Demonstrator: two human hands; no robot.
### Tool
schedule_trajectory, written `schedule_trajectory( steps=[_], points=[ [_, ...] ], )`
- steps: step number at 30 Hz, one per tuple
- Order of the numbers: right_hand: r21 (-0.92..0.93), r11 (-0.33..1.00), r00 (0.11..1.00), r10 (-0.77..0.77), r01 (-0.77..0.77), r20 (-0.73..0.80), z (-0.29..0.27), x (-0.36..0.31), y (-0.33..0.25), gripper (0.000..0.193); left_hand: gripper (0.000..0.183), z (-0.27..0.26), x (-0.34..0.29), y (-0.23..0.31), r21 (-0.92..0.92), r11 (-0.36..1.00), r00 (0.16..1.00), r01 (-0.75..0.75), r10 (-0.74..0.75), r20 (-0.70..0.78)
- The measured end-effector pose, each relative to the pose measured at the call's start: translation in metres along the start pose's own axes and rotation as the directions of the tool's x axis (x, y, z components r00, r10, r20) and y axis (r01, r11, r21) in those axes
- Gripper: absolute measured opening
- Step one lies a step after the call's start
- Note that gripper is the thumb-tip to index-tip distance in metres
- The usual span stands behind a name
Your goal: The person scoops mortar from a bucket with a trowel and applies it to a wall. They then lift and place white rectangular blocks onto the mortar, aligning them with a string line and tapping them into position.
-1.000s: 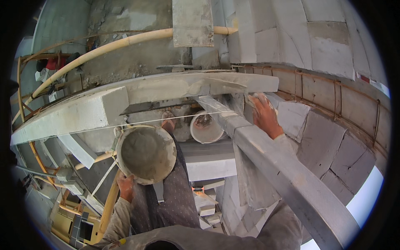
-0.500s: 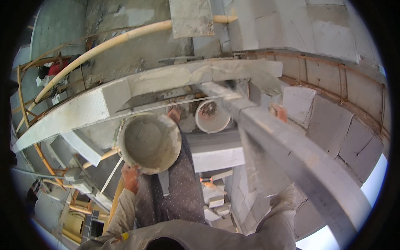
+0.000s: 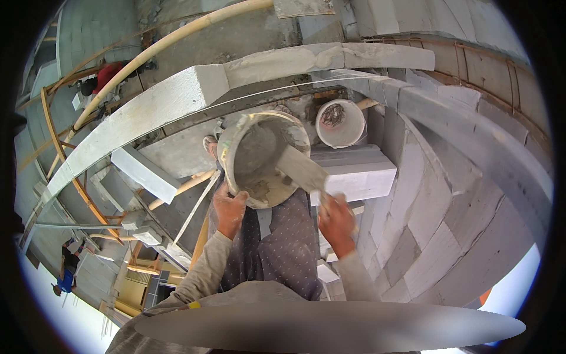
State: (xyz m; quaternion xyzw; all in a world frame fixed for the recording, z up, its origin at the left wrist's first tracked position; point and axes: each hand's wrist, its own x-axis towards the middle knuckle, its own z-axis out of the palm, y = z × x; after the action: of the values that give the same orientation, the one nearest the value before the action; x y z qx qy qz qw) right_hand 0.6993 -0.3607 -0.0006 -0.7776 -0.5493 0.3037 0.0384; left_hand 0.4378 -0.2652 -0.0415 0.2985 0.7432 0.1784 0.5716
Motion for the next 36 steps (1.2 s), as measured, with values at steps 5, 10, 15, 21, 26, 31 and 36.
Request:
schedule_trajectory(
  steps=[5, 10, 15, 21, 26, 31, 36],
  points=[
    [-0.179, 0.966, 0.926, 0.236, -0.189, 0.296, 0.075, 0.051, -0.057, 0.036, 0.046, -0.018, -0.021, 0.021, 0.214, 0.958, 0.981, -0.191, 0.176, 0.086],
    [0.215, 0.936, 0.949, 0.236, -0.28, 0.208, 0.091, 0.038, -0.072, 0.036, 0.059, -0.036, -0.023, 0.023, 0.147, 0.967, 0.977, -0.207, 0.196, 0.084],
    [0.417, 0.901, 0.993, 0.104, -0.12, 0.059, 0.096, 0.027, -0.074, 0.035, 0.035, -0.057, -0.01, 0.015, -0.053, 0.988, 0.985, -0.144, 0.148, 0.088],
    [0.512, 0.854, 0.979, 0.172, -0.091, -0.114, 0.071, 0.015, -0.098, 0.032, 0.026, -0.068, -0.006, -0.001, -0.054, 0.998, 1.0, -0.01, 0.011, 0.02],
    [0.584, 0.811, 0.93, 0.242, -0.037, -0.277, 0.057, 0.047, -0.116, 0.033, 0.027, -0.081, -0.003, -0.022, -0.122, 0.991, 0.998, 0.054, -0.056, -0.012],
    [0.748, 0.662, 0.849, 0.423, -0.051, -0.316, 0.062, 0.13, -0.118, 0.038, 0.025, -0.098, -0.006, -0.035, -0.191, 0.966, 0.979, 0.173, -0.19, -0.072],
    [0.981, 0.165, 0.746, 0.639, 0.106, -0.188, 0.049, 0.244, -0.125, 0.035, 0.028, -0.113, -0.007, -0.038, -0.079, 0.971, 0.969, 0.227, -0.233, -0.082]
  ],
)
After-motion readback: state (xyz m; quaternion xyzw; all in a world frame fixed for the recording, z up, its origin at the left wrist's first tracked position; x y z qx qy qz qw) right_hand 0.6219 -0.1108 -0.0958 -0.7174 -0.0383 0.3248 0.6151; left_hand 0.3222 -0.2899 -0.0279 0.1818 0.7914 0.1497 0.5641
